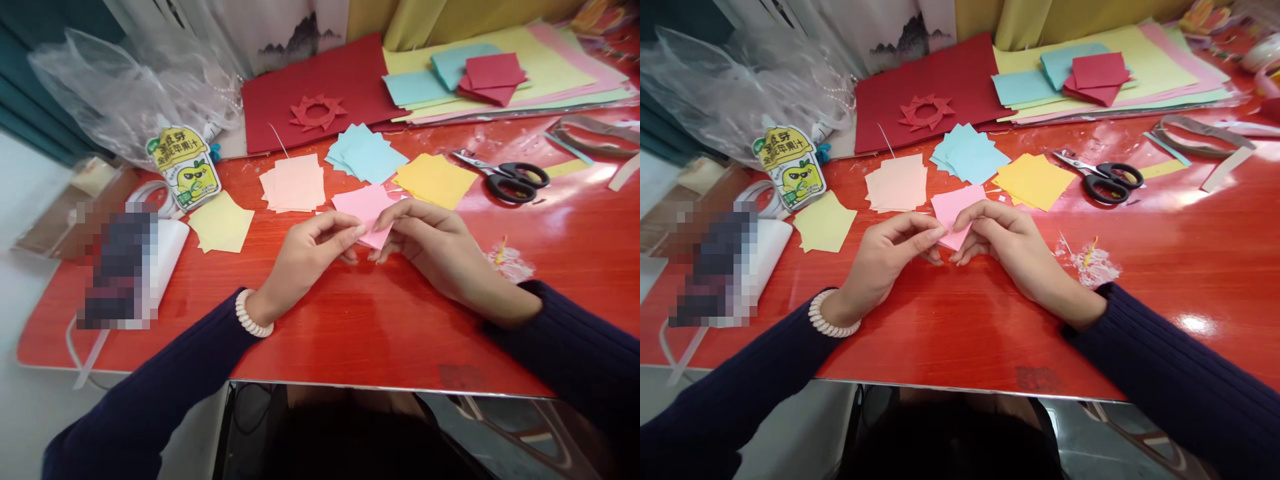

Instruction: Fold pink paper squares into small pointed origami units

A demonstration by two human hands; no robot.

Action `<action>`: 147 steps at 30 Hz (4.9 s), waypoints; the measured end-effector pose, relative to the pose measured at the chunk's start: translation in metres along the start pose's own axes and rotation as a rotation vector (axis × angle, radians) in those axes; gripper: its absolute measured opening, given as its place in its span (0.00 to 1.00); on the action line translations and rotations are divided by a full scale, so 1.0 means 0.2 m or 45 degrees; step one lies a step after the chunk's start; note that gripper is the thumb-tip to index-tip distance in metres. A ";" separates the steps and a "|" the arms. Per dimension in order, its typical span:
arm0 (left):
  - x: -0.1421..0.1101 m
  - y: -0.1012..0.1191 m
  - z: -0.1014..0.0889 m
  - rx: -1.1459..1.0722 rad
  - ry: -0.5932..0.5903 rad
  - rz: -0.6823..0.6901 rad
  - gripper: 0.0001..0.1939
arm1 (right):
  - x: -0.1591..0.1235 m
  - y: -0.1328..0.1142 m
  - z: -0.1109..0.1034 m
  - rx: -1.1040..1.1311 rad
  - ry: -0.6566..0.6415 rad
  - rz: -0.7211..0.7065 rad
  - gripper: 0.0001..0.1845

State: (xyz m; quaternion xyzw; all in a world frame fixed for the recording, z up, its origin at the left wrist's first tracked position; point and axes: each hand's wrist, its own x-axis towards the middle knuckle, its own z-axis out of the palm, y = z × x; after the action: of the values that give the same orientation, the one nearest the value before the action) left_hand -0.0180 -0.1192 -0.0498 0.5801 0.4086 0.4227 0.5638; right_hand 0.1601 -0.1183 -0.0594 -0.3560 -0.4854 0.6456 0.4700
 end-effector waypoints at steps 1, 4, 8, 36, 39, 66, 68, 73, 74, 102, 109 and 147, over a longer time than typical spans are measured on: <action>0.00 0.00 0.00 0.034 0.009 0.000 0.07 | 0.00 0.00 0.00 0.014 0.002 0.017 0.10; 0.00 -0.01 0.00 0.089 0.037 0.013 0.08 | 0.01 -0.01 0.01 0.052 0.006 0.062 0.10; -0.01 -0.01 -0.01 0.125 0.029 0.057 0.08 | 0.01 -0.01 0.02 0.033 0.023 0.102 0.08; 0.02 -0.01 -0.03 0.004 -0.091 -0.339 0.12 | 0.00 -0.02 0.03 -0.331 0.144 0.052 0.06; 0.02 0.00 -0.03 0.105 -0.128 -0.330 0.16 | 0.00 -0.01 0.02 -0.390 0.140 0.026 0.06; 0.01 0.01 -0.03 0.231 -0.253 -0.365 0.15 | 0.00 -0.01 0.01 -0.288 0.145 0.060 0.15; 0.01 0.01 -0.03 0.228 -0.263 -0.368 0.15 | 0.01 -0.01 0.01 -0.301 0.157 0.054 0.15; 0.01 0.03 -0.02 0.268 -0.297 -0.385 0.14 | 0.00 0.00 0.02 -0.410 0.182 -0.018 0.15; 0.00 0.03 -0.02 0.280 -0.295 -0.383 0.15 | -0.01 0.00 0.03 -0.440 0.194 -0.040 0.16; 0.00 0.07 -0.01 0.408 -0.378 -0.395 0.11 | -0.02 -0.03 0.06 -0.482 0.031 0.036 0.08; 0.01 0.08 -0.02 0.439 -0.424 -0.386 0.09 | -0.02 -0.04 0.06 -0.528 0.012 0.035 0.09; 0.00 0.07 -0.01 0.298 -0.444 -0.432 0.11 | -0.03 -0.03 0.04 -0.413 -0.050 0.092 0.18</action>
State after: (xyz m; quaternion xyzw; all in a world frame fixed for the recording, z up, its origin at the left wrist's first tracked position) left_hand -0.0206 -0.1192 -0.0354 0.6286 0.4428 0.1655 0.6176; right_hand 0.1563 -0.1249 -0.0524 -0.4317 -0.5791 0.5821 0.3735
